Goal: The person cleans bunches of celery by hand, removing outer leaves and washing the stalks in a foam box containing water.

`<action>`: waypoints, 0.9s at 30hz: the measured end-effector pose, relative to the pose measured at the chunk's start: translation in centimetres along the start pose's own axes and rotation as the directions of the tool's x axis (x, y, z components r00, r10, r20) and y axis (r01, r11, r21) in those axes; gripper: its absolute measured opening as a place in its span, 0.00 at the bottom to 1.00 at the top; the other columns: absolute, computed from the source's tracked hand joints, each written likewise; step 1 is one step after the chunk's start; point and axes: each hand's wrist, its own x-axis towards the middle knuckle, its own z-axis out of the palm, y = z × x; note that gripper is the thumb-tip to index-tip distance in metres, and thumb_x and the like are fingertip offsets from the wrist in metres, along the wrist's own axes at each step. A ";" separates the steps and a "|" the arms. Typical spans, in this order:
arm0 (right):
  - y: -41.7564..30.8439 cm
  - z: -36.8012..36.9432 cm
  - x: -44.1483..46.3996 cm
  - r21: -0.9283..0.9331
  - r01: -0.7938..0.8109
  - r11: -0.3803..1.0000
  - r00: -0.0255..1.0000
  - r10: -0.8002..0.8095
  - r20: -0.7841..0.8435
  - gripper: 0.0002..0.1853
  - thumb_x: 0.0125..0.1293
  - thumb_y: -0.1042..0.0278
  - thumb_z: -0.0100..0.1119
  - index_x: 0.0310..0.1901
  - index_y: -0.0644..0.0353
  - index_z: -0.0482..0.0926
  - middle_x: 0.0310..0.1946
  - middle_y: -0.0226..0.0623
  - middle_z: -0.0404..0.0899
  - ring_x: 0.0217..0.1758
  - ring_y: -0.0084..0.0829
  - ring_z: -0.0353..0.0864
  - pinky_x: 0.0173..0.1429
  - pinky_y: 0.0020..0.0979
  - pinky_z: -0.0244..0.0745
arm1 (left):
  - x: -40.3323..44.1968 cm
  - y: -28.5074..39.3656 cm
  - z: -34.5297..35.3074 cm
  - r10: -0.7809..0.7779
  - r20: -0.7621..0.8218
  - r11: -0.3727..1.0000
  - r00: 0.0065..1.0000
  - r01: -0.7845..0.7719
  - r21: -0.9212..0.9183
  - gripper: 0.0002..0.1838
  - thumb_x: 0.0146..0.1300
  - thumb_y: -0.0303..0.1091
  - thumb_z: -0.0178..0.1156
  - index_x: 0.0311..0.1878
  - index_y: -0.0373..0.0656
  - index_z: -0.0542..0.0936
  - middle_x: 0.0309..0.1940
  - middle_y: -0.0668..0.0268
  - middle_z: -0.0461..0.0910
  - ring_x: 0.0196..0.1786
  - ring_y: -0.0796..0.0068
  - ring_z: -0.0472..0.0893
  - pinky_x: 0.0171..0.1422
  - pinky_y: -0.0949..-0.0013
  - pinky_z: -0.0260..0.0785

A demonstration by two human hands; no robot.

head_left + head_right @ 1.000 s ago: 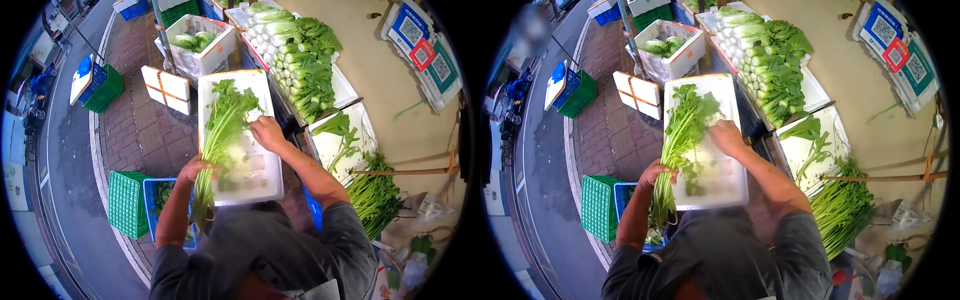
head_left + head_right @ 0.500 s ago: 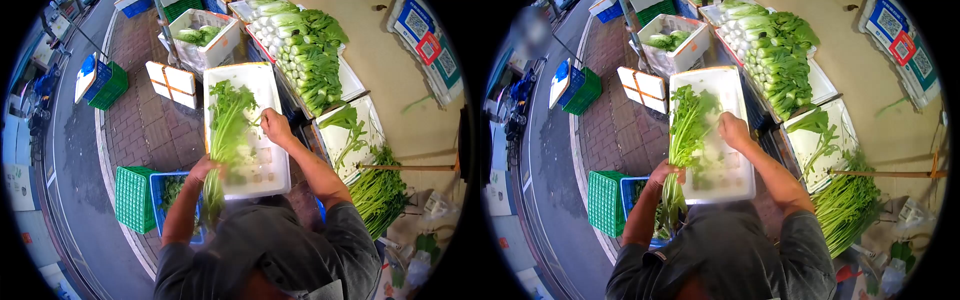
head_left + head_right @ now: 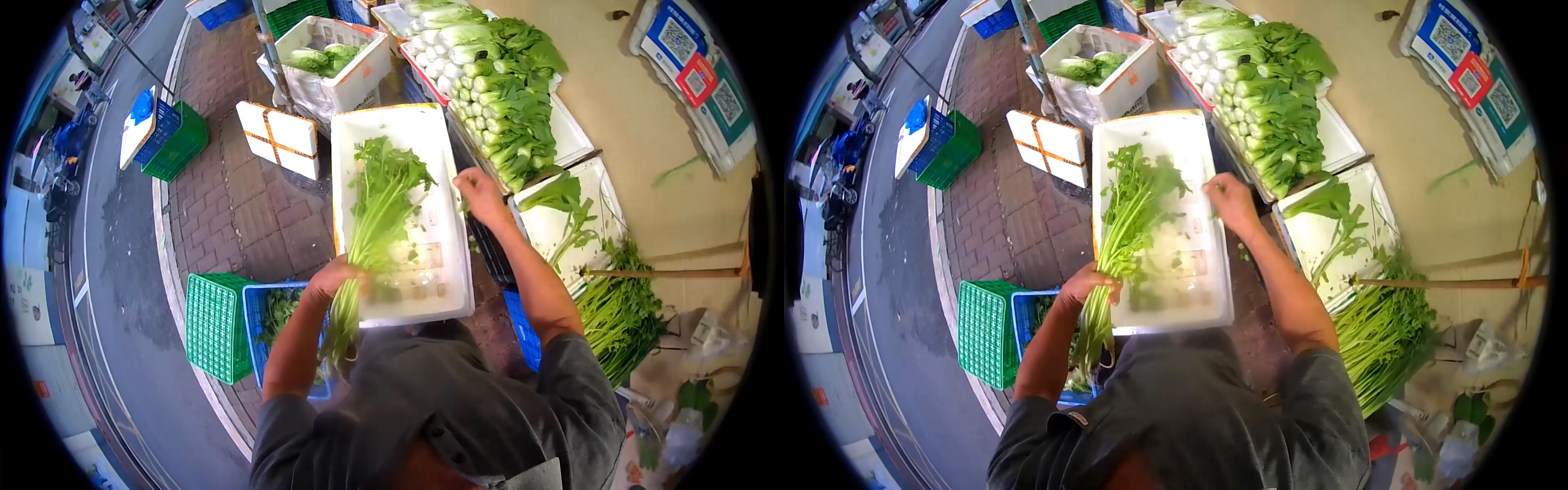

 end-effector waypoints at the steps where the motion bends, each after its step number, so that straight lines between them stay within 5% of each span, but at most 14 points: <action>1: -0.9 0.9 -0.5 0.023 0.070 0.997 0.993 -0.072 0.098 0.12 0.68 0.62 0.65 0.44 0.63 0.85 0.32 0.41 0.86 0.33 0.32 0.83 0.42 0.33 0.78 | 0.2 -0.4 -0.2 -0.001 0.026 1.000 1.000 0.001 0.006 0.25 0.57 0.38 0.66 0.53 0.30 0.77 0.30 0.53 0.81 0.27 0.59 0.83 0.34 0.57 0.77; 2: -2.8 1.7 -1.1 0.048 -0.103 0.994 0.965 0.088 0.247 0.11 0.69 0.62 0.65 0.43 0.62 0.85 0.28 0.30 0.82 0.29 0.21 0.75 0.36 0.29 0.73 | 0.4 -0.8 -0.2 -0.021 0.015 1.000 1.000 0.021 -0.020 0.26 0.57 0.39 0.66 0.54 0.30 0.77 0.31 0.52 0.82 0.28 0.58 0.83 0.35 0.56 0.78; 5: -4.4 4.8 -1.0 -0.009 0.018 1.000 0.895 -0.012 0.445 0.21 0.68 0.59 0.63 0.59 0.60 0.83 0.28 0.36 0.82 0.27 0.26 0.76 0.36 0.31 0.74 | 0.4 -2.0 -0.1 -0.085 0.001 0.990 0.996 0.084 -0.117 0.29 0.55 0.41 0.68 0.56 0.31 0.76 0.36 0.50 0.83 0.30 0.56 0.84 0.37 0.54 0.80; 8: -6.2 6.0 0.8 0.002 0.098 0.995 0.809 -0.080 0.582 0.25 0.69 0.60 0.61 0.65 0.59 0.79 0.38 0.46 0.86 0.38 0.34 0.84 0.46 0.34 0.78 | 0.3 -2.9 0.3 -0.128 0.037 0.958 0.991 0.133 -0.253 0.36 0.53 0.44 0.71 0.61 0.33 0.74 0.42 0.47 0.83 0.33 0.53 0.85 0.40 0.53 0.82; 11: -5.2 9.5 2.0 0.072 0.334 0.940 0.762 -0.314 0.567 0.26 0.69 0.60 0.59 0.67 0.60 0.76 0.54 0.53 0.84 0.55 0.40 0.84 0.60 0.36 0.77 | 0.4 -3.6 1.3 -0.112 0.036 0.934 0.993 0.118 -0.338 0.46 0.50 0.48 0.74 0.70 0.35 0.69 0.46 0.44 0.83 0.35 0.51 0.86 0.42 0.54 0.83; 14: -8.6 10.6 2.8 0.039 0.329 0.943 0.678 -0.265 0.686 0.27 0.70 0.60 0.57 0.69 0.60 0.74 0.65 0.56 0.76 0.67 0.45 0.78 0.69 0.39 0.71 | 0.4 -3.0 2.2 -0.088 0.114 0.946 0.990 0.119 -0.303 0.48 0.48 0.47 0.76 0.71 0.34 0.68 0.47 0.44 0.83 0.34 0.53 0.86 0.41 0.56 0.82; 18: -10.5 9.3 2.4 0.118 0.058 0.991 0.771 -0.119 0.625 0.25 0.72 0.58 0.57 0.67 0.60 0.75 0.53 0.47 0.83 0.55 0.36 0.82 0.61 0.34 0.75 | 0.4 -4.7 0.7 -0.125 -0.014 0.936 0.992 0.113 -0.334 0.43 0.55 0.45 0.67 0.71 0.33 0.67 0.46 0.42 0.83 0.32 0.54 0.86 0.37 0.58 0.80; 19: -8.6 9.8 2.4 0.192 0.191 0.963 0.854 -0.259 0.450 0.21 0.73 0.61 0.58 0.64 0.59 0.78 0.44 0.39 0.83 0.45 0.27 0.80 0.53 0.31 0.76 | 0.2 -5.2 0.3 -0.109 -0.037 0.937 0.993 0.090 -0.338 0.39 0.57 0.46 0.62 0.69 0.31 0.69 0.46 0.42 0.83 0.31 0.53 0.85 0.37 0.58 0.80; 22: -8.0 7.0 0.3 0.272 -0.024 0.962 0.959 -0.054 0.279 0.16 0.73 0.63 0.59 0.57 0.60 0.82 0.39 0.34 0.84 0.38 0.24 0.78 0.45 0.29 0.76 | -0.2 -6.1 -0.6 -0.175 -0.040 0.847 0.984 0.130 -0.516 0.38 0.57 0.48 0.61 0.66 0.30 0.71 0.47 0.42 0.83 0.31 0.53 0.84 0.37 0.58 0.80; 26: -5.6 7.0 -3.9 -0.013 -0.085 0.996 0.910 0.083 0.406 0.14 0.71 0.64 0.59 0.52 0.61 0.84 0.52 0.47 0.85 0.47 0.39 0.87 0.56 0.37 0.80 | -0.1 -6.1 -0.3 -0.194 -0.001 0.727 0.981 0.143 -0.671 0.38 0.58 0.51 0.59 0.66 0.33 0.72 0.48 0.41 0.82 0.32 0.52 0.83 0.37 0.56 0.79; 27: -5.2 7.7 -5.3 -0.035 0.038 0.999 0.924 -0.021 0.381 0.13 0.70 0.66 0.59 0.52 0.60 0.85 0.49 0.48 0.85 0.47 0.42 0.86 0.54 0.39 0.80 | 0.1 -6.1 -0.5 -0.168 0.004 0.748 0.986 0.130 -0.650 0.38 0.59 0.52 0.60 0.66 0.33 0.72 0.48 0.41 0.82 0.32 0.52 0.83 0.37 0.56 0.79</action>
